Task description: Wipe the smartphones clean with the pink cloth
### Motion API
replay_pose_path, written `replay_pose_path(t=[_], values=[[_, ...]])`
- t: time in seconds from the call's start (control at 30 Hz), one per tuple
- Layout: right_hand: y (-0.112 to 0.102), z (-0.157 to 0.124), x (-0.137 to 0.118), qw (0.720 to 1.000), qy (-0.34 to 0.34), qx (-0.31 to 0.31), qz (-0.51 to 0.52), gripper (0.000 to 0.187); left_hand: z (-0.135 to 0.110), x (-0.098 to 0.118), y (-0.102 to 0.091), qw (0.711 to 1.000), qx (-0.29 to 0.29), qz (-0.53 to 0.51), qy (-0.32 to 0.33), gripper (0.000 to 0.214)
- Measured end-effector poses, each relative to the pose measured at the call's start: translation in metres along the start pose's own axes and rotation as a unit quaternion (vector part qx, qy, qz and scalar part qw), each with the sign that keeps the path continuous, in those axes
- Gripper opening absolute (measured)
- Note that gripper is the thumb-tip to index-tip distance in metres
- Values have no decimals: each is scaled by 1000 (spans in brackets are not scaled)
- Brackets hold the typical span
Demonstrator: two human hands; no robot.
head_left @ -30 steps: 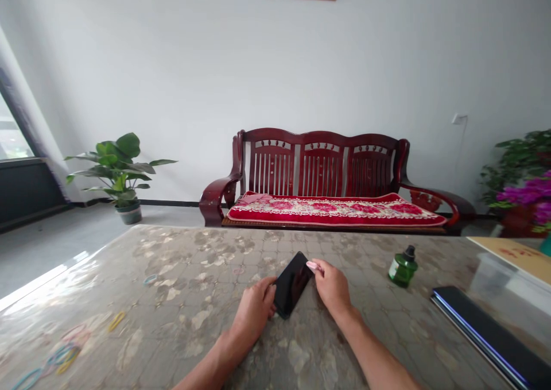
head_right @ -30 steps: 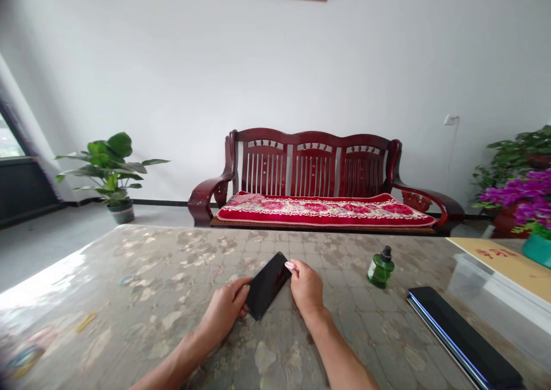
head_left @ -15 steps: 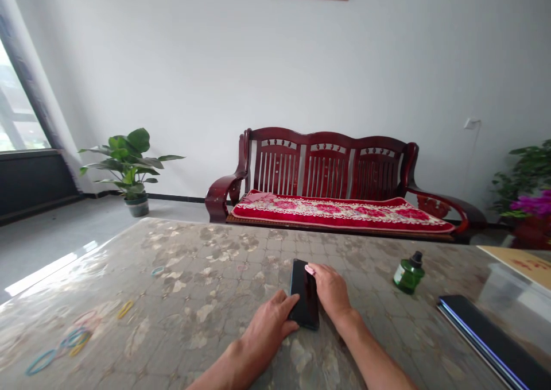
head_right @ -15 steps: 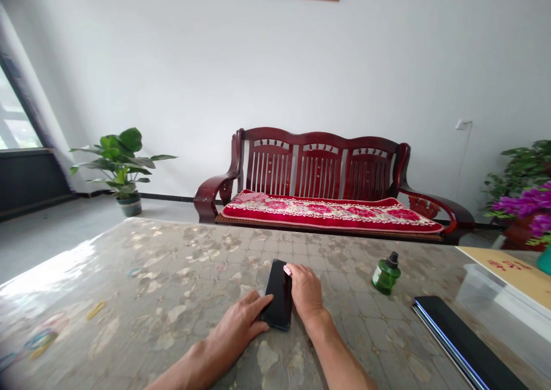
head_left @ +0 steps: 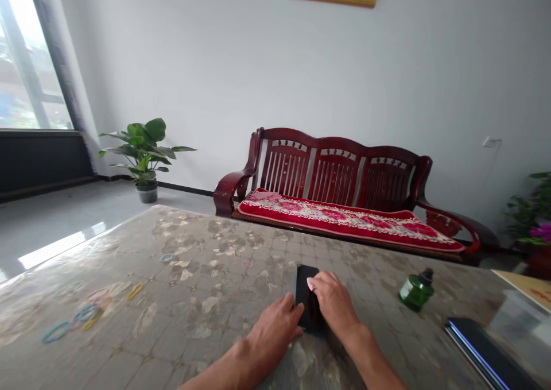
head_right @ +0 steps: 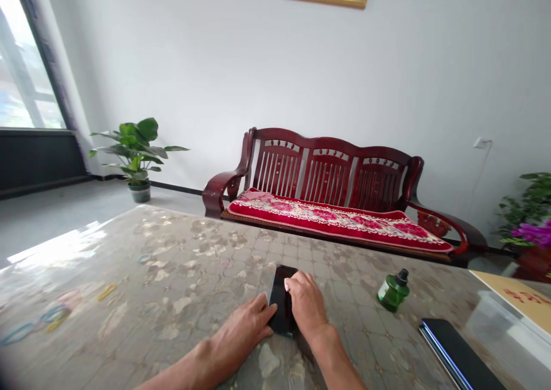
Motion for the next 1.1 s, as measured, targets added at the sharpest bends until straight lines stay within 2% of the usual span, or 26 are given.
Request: replay_pose_path(t=[0.17, 0.43, 0.73, 0.8, 1.0, 1.1], values=[[-5, 2, -5, 999, -16, -12, -37, 29, 2, -3, 7, 999, 32, 23, 15, 15], [2, 31, 13, 997, -6, 6, -71, 28, 7, -7, 18, 998, 35, 36, 38, 16], [-7, 0, -16, 994, -70, -26, -74, 26, 5, -1, 15, 999, 42, 27, 7, 16], [-4, 6, -16, 994, -68, -20, -77, 26, 5, -1, 15, 999, 39, 32, 9, 16], [8, 48, -6, 993, -59, -16, -101, 28, 5, -1, 12, 998, 33, 54, 21, 17], [8, 51, -8, 992, -58, -21, -114, 27, 4, -1, 12, 998, 35, 51, 22, 18]])
Point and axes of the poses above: each hand's wrist, its own z-axis towards the middle knuckle, its own y-axis out of the palm, x = y × z, the point moved 1 cm from there along z, towards the middle knuckle, and after that the axes turned 7 degrees about -x, right-handed, at the moved point
